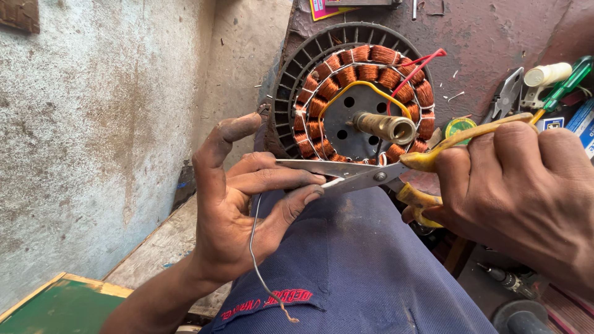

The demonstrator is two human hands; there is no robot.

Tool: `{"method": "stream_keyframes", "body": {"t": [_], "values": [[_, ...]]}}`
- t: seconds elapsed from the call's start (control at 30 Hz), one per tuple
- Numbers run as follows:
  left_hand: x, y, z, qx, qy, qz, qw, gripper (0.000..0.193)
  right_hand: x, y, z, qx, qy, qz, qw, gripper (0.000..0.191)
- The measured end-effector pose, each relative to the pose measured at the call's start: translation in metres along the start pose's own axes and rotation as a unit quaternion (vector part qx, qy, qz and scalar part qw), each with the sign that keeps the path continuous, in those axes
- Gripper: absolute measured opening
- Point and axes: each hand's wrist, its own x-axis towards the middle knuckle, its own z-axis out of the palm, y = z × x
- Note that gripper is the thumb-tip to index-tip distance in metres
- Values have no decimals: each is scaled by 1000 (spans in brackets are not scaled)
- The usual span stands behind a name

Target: The person handles a motor stator, then uses scissors to cut several colored wires attached to the stator windings. The person repeatedly trims and adjusts the wires while holding the stator on the lap.

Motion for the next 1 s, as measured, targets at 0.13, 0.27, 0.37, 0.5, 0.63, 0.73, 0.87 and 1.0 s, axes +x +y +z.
{"method": "stream_keyframes", "body": {"t": [0.13, 0.27, 0.37, 0.5, 0.63, 0.73, 0.87, 1.0], "values": [[-2, -2, 1, -15, 3, -12, 1000, 56, -1, 0, 2, 17, 26, -2, 1000, 57], [-2, -2, 1, -21, 3, -18, 1000, 57, -1, 0, 3, 17, 32, -10, 999, 57], [-2, -4, 1, 35, 4, 42, 998, 49, -1, 0, 3, 36, 13, -12, 999, 57], [-4, -9, 1, -28, 0, 8, 1000, 83, -1, 2, 6, 67, 28, -12, 997, 55], [-3, -15, 0, -36, -10, 27, 999, 94, 0, 4, 10, 119, 48, -2, 992, 49], [0, -20, -2, -15, -16, 83, 996, 97, 2, 7, 11, 148, 58, -5, 987, 49], [-6, -17, 12, -73, 66, 53, 994, 95, 3, 7, 11, 160, 65, -3, 985, 50], [-14, -14, 24, -181, 133, -46, 973, 90, 0, 9, 13, 145, 39, -14, 989, 50]]}}
